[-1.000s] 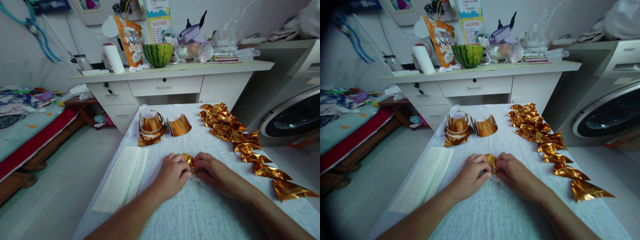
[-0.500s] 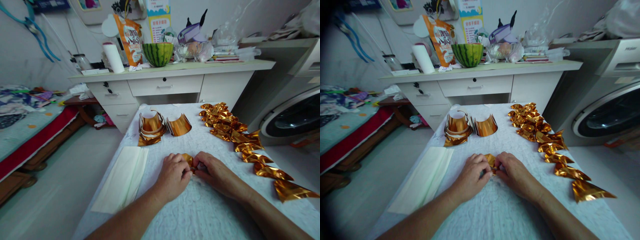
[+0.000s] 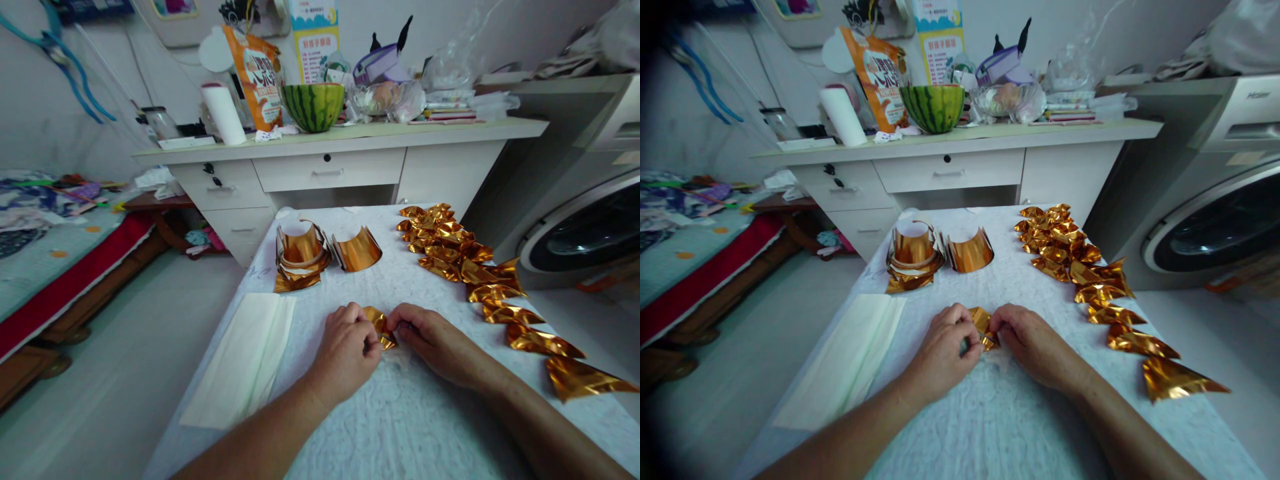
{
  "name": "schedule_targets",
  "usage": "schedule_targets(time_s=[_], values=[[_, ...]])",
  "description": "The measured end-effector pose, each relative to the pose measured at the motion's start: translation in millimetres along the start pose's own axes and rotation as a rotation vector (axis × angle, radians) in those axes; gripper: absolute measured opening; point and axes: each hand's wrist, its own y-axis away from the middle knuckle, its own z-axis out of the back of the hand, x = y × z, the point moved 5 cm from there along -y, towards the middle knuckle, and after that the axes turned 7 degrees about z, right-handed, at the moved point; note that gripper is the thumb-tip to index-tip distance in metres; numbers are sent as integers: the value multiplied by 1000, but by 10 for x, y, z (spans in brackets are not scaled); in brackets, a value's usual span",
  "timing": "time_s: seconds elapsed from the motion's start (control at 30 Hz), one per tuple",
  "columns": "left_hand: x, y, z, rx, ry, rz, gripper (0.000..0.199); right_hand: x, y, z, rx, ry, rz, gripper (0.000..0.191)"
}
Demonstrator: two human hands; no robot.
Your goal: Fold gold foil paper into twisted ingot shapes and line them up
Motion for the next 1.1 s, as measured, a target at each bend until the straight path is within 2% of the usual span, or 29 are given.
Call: schedule_targets(time_s=[0.3,0.57,1.1], values=[[-1,0,-3,4,3,6,11,72,7,-38,31,102,-41,6],[7,4,-13,4,13,8,11,143,-34,-65,16,147,4,8],[24,-1,-27,-22,-12,-14,12,133,-17,-82,29,169,13,9]])
